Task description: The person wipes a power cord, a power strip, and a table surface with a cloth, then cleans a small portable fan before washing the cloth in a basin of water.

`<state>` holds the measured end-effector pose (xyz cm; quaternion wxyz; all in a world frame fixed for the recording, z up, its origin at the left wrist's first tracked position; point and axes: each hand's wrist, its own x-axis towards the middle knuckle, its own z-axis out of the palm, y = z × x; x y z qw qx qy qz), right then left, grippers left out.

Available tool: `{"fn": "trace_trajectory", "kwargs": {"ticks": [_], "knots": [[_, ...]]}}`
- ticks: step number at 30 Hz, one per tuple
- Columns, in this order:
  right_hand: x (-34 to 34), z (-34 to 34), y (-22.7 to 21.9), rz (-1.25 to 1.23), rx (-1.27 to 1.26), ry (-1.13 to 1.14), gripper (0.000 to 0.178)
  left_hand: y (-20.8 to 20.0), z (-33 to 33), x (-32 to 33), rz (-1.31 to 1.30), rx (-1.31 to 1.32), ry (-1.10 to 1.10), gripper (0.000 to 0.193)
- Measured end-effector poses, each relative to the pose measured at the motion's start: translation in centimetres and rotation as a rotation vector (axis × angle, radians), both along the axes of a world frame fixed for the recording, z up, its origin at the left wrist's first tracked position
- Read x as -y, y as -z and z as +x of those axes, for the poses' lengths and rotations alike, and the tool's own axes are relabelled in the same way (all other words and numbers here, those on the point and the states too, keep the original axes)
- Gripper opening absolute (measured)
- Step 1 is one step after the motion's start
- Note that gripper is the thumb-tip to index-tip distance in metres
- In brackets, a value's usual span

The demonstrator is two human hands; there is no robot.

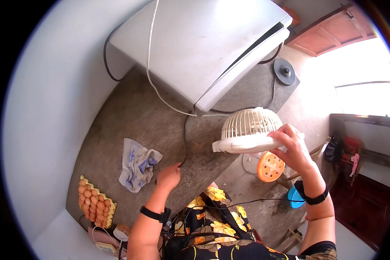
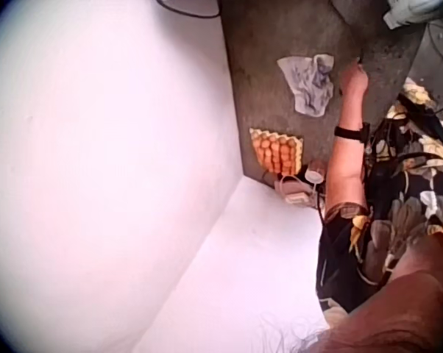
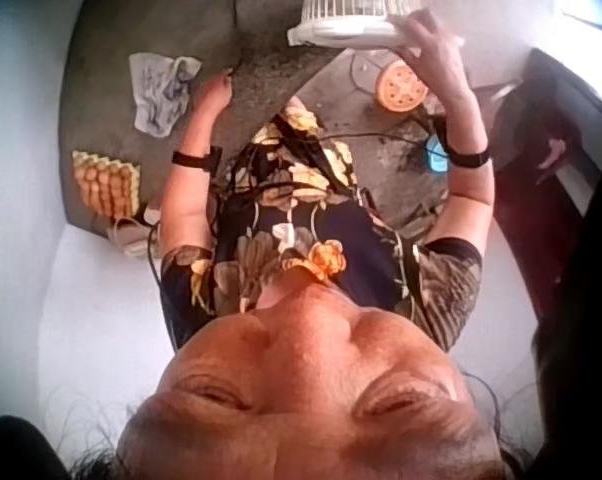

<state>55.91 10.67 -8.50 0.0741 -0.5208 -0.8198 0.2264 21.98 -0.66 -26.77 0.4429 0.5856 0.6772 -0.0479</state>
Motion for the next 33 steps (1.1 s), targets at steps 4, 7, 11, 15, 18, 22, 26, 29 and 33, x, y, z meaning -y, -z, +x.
{"fn": "trace_trajectory", "kwargs": {"ticks": [4, 7, 11, 15, 18, 22, 26, 29, 33], "knots": [[1.4, -1.4, 0.5, -0.035, -0.026, -0.055, 0.039, -1.7, -3.3, 0.9, -0.053, -0.044, -0.102, 0.028], [2.5, -2.4, 0.9, -0.042, -0.022, -0.101, 0.040, -2.6, -5.3, 1.9, -0.026, -0.100, -0.086, 0.026], [3.8, -4.2, 1.5, -0.051, -0.022, -0.178, 0.041, -3.4, -8.2, 2.9, 0.084, 0.021, -0.334, 0.021], [5.0, -6.3, 1.7, -0.046, 0.015, -0.247, 0.041, -5.0, -10.2, 1.7, 0.000, 0.330, -0.656, 0.022], [5.5, -7.9, 1.9, -0.066, -0.011, -0.292, 0.039, -8.0, -8.8, -0.3, 0.118, 0.524, -0.655, 0.022], [6.4, -9.8, 2.6, -0.060, 0.023, -0.349, 0.032, -11.1, -5.5, -3.0, 0.255, 0.680, -0.448, 0.021], [6.8, -11.1, 2.5, 0.019, 0.022, -0.365, 0.027, -11.4, -3.8, -4.5, 0.352, 0.794, -0.284, 0.020], [6.6, -11.4, 2.3, 0.030, 0.036, -0.381, 0.033, -10.8, -3.1, -5.0, 0.413, 0.665, -0.216, 0.018], [4.9, -11.3, 0.2, -0.065, -0.098, -0.268, 0.048, -9.7, -3.0, -5.3, 0.411, 0.578, -0.191, 0.019]]}}
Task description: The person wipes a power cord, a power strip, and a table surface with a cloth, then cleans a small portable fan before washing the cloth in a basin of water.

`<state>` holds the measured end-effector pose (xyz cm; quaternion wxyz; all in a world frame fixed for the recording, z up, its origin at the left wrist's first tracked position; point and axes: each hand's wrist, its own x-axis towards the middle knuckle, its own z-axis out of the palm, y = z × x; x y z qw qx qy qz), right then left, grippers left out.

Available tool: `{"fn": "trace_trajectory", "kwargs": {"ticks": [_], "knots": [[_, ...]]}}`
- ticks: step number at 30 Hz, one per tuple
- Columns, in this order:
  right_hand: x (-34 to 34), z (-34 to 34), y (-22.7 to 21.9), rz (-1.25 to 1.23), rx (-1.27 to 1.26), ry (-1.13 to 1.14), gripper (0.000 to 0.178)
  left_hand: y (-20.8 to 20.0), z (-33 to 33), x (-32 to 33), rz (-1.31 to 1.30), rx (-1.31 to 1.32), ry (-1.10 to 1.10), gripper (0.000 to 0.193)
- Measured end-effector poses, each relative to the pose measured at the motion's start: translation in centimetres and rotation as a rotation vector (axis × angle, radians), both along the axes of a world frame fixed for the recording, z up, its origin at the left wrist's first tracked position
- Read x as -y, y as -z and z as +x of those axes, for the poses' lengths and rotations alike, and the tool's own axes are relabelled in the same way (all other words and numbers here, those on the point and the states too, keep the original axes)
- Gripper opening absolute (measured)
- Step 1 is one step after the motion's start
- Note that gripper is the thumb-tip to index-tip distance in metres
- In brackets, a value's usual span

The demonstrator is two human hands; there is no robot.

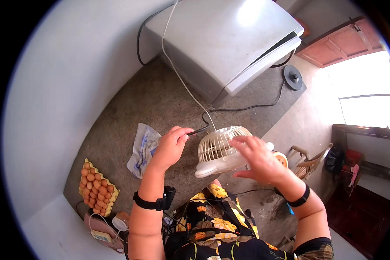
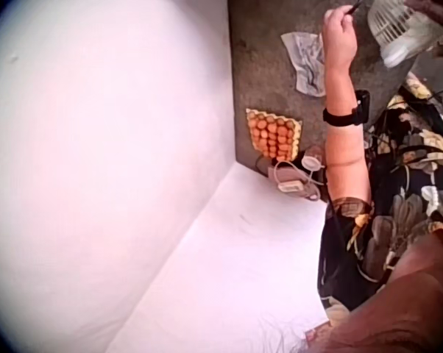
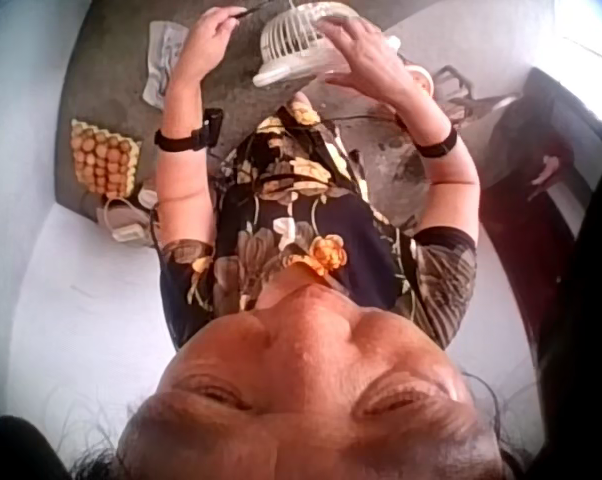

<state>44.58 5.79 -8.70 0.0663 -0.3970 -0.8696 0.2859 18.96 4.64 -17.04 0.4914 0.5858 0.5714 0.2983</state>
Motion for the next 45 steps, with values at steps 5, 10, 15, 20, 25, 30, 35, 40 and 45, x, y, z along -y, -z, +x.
{"fn": "trace_trajectory", "kwargs": {"ticks": [5, 10, 15, 20, 25, 30, 35, 40, 45], "knots": [[-7.6, 4.0, 3.1, -0.215, -0.115, 0.191, 0.051, 0.0, -0.4, -0.7, -0.022, 0.050, 0.023, 0.018], [-12.8, 6.6, 11.0, -0.549, 0.188, 0.055, 0.050, 0.7, 0.0, -1.2, -0.039, 0.021, 0.018, 0.018], [-12.8, 6.2, 19.7, -0.537, 0.223, 0.027, 0.052, 0.4, 0.4, -1.4, -0.060, -0.085, 0.080, 0.017], [-12.0, 5.6, 21.0, -0.324, 0.510, 0.072, 0.041, 0.8, 0.2, -1.9, -0.039, -0.154, 0.079, 0.018], [-12.6, 8.4, 18.9, -0.081, 0.381, 0.391, 0.016, 3.9, 0.4, -2.8, 0.039, -0.409, 0.129, 0.020], [-12.7, 13.4, 17.8, 0.089, 0.295, 0.578, 0.013, 7.6, 1.8, -3.3, 0.303, -0.550, 0.144, 0.023], [-12.8, 19.0, 16.8, 0.251, 0.316, 0.810, 0.013, 8.3, 2.9, -4.4, 0.129, -0.422, 0.189, 0.026], [-13.2, 23.3, 14.8, 0.426, 0.328, 1.000, 0.013, 8.6, 2.4, -4.0, -0.073, -0.360, 0.102, 0.025], [-14.0, 25.2, 12.7, 0.493, 0.279, 1.031, 0.012, 9.2, 1.8, -3.2, -0.104, -0.415, 0.153, 0.025]]}}
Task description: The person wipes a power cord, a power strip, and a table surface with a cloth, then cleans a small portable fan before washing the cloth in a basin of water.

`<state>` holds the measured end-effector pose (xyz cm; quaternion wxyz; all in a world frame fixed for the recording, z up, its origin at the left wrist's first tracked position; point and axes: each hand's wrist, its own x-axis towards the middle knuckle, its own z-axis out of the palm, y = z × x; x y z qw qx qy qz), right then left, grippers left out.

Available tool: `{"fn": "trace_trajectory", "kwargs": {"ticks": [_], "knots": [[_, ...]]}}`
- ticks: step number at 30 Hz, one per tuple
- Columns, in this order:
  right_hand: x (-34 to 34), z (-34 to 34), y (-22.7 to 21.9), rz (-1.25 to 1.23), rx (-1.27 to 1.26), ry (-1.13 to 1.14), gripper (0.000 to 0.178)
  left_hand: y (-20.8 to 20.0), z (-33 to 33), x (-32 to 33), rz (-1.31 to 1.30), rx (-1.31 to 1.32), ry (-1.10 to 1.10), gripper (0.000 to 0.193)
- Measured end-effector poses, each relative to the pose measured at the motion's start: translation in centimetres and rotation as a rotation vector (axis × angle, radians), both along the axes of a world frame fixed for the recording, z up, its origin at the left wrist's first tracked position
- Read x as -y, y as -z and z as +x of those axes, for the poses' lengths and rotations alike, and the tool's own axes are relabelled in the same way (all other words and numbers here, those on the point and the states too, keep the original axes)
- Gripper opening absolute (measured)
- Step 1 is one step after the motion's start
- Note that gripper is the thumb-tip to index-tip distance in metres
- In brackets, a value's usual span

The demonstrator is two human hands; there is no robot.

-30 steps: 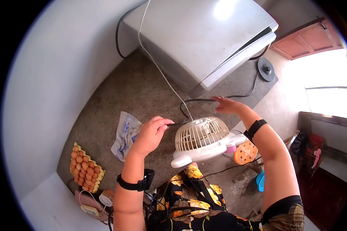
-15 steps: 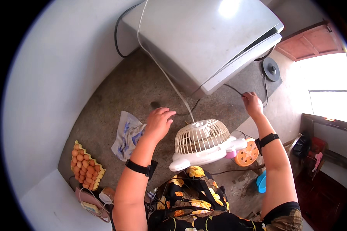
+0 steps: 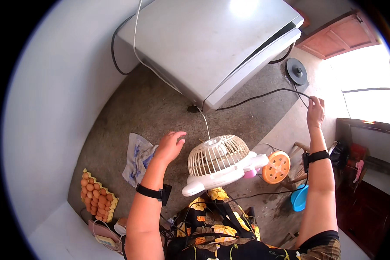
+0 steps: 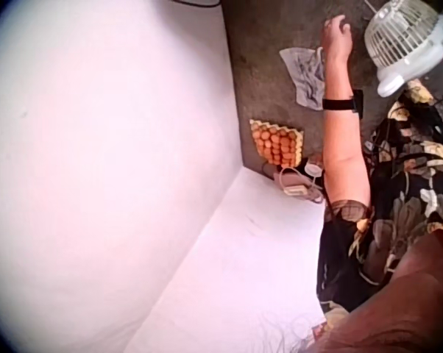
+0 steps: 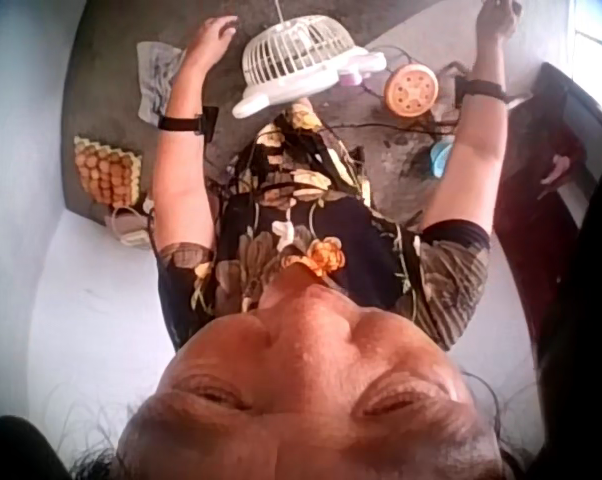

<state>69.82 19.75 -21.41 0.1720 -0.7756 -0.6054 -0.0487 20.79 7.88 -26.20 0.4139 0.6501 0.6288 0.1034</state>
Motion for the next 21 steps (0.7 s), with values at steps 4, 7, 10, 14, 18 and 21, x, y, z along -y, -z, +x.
{"fn": "trace_trajectory", "kwargs": {"ticks": [4, 7, 10, 14, 18, 21], "knots": [[-0.5, 0.4, -0.8, 0.179, 0.025, -0.063, 0.012, -0.2, 0.3, 0.0, -0.130, 0.003, 0.001, 0.024], [0.0, 0.3, -0.6, 0.140, 0.124, -0.158, 0.012, 0.1, 0.3, -0.1, -0.130, 0.024, -0.014, 0.026], [1.0, 2.6, 0.3, -0.002, 0.093, -0.098, 0.013, 0.8, 0.8, -0.8, -0.125, 0.044, -0.009, 0.027], [1.3, 2.0, 0.4, -0.031, 0.059, -0.010, 0.013, 0.9, 1.6, -1.6, -0.135, 0.077, -0.010, 0.028], [2.1, 0.2, 0.1, -0.002, 0.067, -0.225, 0.022, 2.4, 3.1, -3.3, -0.237, 0.305, 0.130, 0.034], [2.7, 0.2, 0.7, -0.042, 0.025, -0.272, 0.022, 4.1, 4.3, -4.9, -0.378, 0.604, 0.165, 0.038]]}}
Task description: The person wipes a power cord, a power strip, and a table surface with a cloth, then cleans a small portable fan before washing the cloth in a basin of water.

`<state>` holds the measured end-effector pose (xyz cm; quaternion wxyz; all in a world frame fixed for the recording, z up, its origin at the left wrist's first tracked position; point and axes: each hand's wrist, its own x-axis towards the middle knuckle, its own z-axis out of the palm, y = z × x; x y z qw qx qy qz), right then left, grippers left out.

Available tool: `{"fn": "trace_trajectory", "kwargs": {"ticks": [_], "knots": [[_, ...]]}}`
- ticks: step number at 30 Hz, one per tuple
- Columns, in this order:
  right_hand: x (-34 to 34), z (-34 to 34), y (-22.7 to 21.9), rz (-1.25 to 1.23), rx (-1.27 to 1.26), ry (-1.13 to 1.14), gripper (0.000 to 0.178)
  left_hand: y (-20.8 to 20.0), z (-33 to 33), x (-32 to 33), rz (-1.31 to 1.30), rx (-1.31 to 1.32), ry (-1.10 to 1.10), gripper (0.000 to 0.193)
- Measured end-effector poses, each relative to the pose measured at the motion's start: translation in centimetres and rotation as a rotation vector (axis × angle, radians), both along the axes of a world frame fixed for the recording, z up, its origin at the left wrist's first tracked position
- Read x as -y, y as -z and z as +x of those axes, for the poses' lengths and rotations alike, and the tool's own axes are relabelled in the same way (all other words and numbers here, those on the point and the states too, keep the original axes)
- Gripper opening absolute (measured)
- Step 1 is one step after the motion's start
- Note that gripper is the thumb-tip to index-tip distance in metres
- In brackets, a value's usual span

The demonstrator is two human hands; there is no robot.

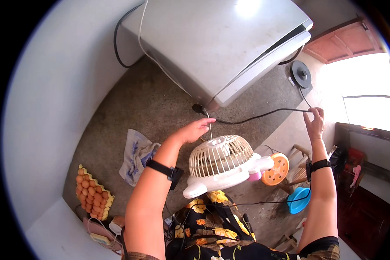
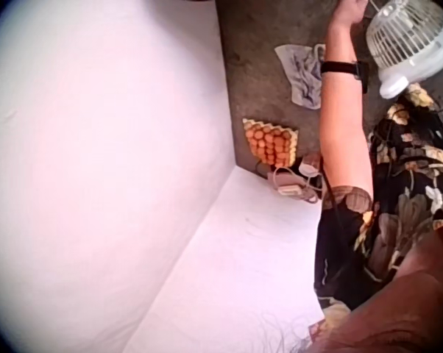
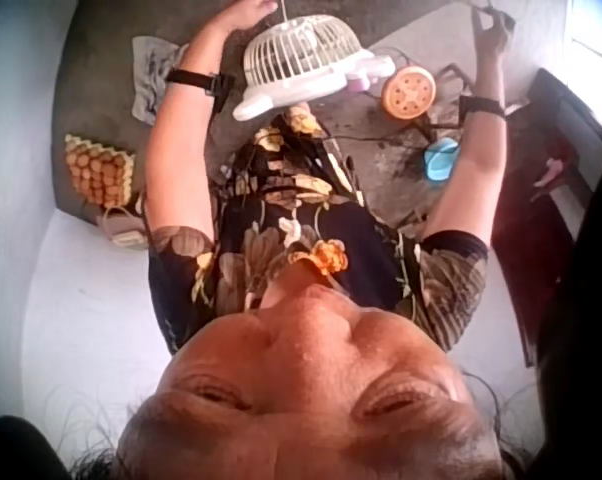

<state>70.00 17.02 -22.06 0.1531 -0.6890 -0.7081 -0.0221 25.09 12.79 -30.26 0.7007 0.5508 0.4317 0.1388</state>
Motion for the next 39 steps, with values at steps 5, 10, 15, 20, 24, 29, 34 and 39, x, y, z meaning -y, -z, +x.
{"fn": "trace_trajectory", "kwargs": {"ticks": [5, 10, 15, 20, 24, 29, 34, 39], "knots": [[1.1, -0.3, 0.4, -0.034, -0.058, 0.037, 0.021, 2.4, 0.6, -0.1, -0.219, 0.174, -0.084, 0.039], [2.0, 1.6, 0.8, -0.032, -0.021, 0.015, 0.023, 2.4, -0.2, 0.8, -0.386, 0.211, -0.283, 0.032], [2.9, 4.8, 1.3, -0.035, -0.009, 0.292, 0.024, 1.4, -0.6, 1.6, -0.377, 0.167, -0.367, 0.033], [1.2, 6.0, 2.0, 0.109, -0.043, 0.532, 0.038, 1.9, -1.4, 2.1, -0.219, 0.003, -0.294, 0.037], [-0.7, 7.0, 2.7, 0.108, -0.281, 0.680, 0.041, 2.8, -1.7, 2.9, -0.106, -0.027, -0.286, 0.036], [-2.1, 2.4, 1.5, 0.184, -0.975, 0.844, 0.032, 1.2, -3.6, 4.3, -0.236, -0.061, -0.368, 0.032], [-3.0, -0.3, 0.3, 0.154, -1.248, 0.712, 0.025, -0.5, -4.6, 5.2, -0.288, -0.107, -0.465, 0.030], [-2.8, -4.4, 1.7, -0.237, -1.393, 0.701, 0.022, -0.6, -6.4, 6.8, -0.279, -0.150, -0.608, 0.028]]}}
